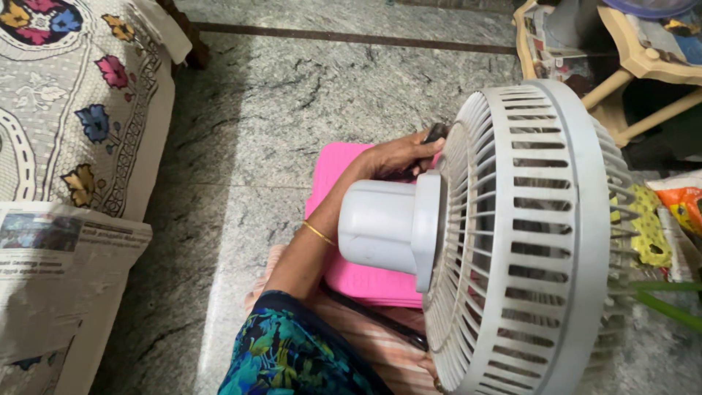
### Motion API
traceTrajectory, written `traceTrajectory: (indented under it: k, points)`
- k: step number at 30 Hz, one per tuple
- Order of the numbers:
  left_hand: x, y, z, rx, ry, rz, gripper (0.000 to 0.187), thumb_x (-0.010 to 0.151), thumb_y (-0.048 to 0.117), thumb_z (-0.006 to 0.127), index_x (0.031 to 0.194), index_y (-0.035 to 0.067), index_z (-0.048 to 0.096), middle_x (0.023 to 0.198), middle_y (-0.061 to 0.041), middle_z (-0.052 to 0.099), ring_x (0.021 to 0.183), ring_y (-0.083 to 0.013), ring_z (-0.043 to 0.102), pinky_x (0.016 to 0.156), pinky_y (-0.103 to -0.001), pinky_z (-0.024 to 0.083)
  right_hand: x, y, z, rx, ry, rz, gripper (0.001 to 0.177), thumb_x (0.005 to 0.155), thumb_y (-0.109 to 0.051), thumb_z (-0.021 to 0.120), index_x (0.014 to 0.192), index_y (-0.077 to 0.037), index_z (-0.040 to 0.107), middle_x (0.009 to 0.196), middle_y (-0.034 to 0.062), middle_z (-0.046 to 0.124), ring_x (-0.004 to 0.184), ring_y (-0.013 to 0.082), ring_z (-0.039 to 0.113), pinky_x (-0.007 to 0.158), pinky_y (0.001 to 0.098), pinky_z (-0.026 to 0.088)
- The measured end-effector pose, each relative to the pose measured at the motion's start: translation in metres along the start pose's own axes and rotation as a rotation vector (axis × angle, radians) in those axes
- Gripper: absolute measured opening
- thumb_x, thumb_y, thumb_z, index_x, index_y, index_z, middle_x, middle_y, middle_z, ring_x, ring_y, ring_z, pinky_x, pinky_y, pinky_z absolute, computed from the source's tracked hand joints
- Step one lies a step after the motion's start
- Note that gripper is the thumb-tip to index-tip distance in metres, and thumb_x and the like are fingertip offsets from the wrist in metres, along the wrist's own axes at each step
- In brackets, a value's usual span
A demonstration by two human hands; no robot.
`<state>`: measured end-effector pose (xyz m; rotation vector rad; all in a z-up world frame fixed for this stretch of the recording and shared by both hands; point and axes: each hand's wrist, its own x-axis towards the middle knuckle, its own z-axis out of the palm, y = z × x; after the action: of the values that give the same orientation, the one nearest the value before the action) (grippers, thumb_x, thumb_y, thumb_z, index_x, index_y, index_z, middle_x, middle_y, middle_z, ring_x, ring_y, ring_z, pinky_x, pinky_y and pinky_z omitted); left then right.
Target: The person sits on the floor and works on a small electric fan placed on a pink stool. They remove the front grille, handle the fan's power cord, and use a screwdriver to adjust components on the fan's neck.
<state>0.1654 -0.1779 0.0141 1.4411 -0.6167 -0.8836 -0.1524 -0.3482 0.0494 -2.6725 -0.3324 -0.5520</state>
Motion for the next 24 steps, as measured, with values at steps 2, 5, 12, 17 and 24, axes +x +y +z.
traceTrajectory:
  k: [2,5,12,17,24]
  points:
    - [-0.016,0.012,0.01,-0.16,-0.041,0.109,0.065,0.109,0.043,0.059,0.15,-0.005,0.045,0.121,-0.017,0.046,0.107,-0.0263,0.041,0.09,-0.042,0.036,0.006,-0.004,-0.002,0.002,0.019,-0.003,0.024,0.088,-0.014,0.075,0.109,-0.003,0.071,0.096,0.0127,0.072,0.087,0.0293,0.067,0.075,0.042,0.053]
    - [-0.049,0.022,0.025,-0.36,-0.079,0.418,0.069,0.104,0.043,0.063,0.158,0.007,0.041,0.152,-0.009,0.054,0.135,-0.0184,0.052,0.113,-0.037,0.046,0.011,-0.009,-0.008,-0.003,0.042,-0.001,0.024,0.089,-0.013,0.075,0.11,-0.003,0.071,0.097,0.0129,0.072,0.087,0.0287,0.067,0.075,0.0413,0.053]
    - [-0.096,0.038,0.017,-0.307,0.076,0.506,0.064,0.101,0.041,0.067,0.149,0.003,0.048,0.139,-0.008,0.057,0.122,-0.017,0.054,0.103,-0.035,0.048,0.03,-0.017,-0.028,0.005,0.134,-0.009,0.024,0.093,-0.013,0.075,0.113,-0.002,0.071,0.098,0.0134,0.072,0.086,0.0274,0.067,0.075,0.0398,0.053]
    - [-0.097,0.034,-0.006,-0.221,0.186,0.543,0.06,0.1,0.04,0.069,0.142,0.001,0.052,0.129,-0.007,0.06,0.113,-0.016,0.055,0.096,-0.034,0.05,0.048,-0.027,-0.042,0.036,0.181,-0.026,0.024,0.095,-0.012,0.074,0.116,-0.001,0.071,0.098,0.0137,0.072,0.086,0.0264,0.067,0.074,0.0387,0.052]
    - [-0.07,-0.006,-0.054,-0.04,0.366,0.54,0.056,0.098,0.037,0.073,0.133,-0.003,0.059,0.115,-0.006,0.063,0.101,-0.0145,0.057,0.086,-0.033,0.053,0.037,-0.054,-0.044,0.065,0.161,-0.056,0.024,0.098,-0.011,0.074,0.119,0.0,0.071,0.099,0.0142,0.073,0.085,0.0251,0.067,0.074,0.0372,0.052]
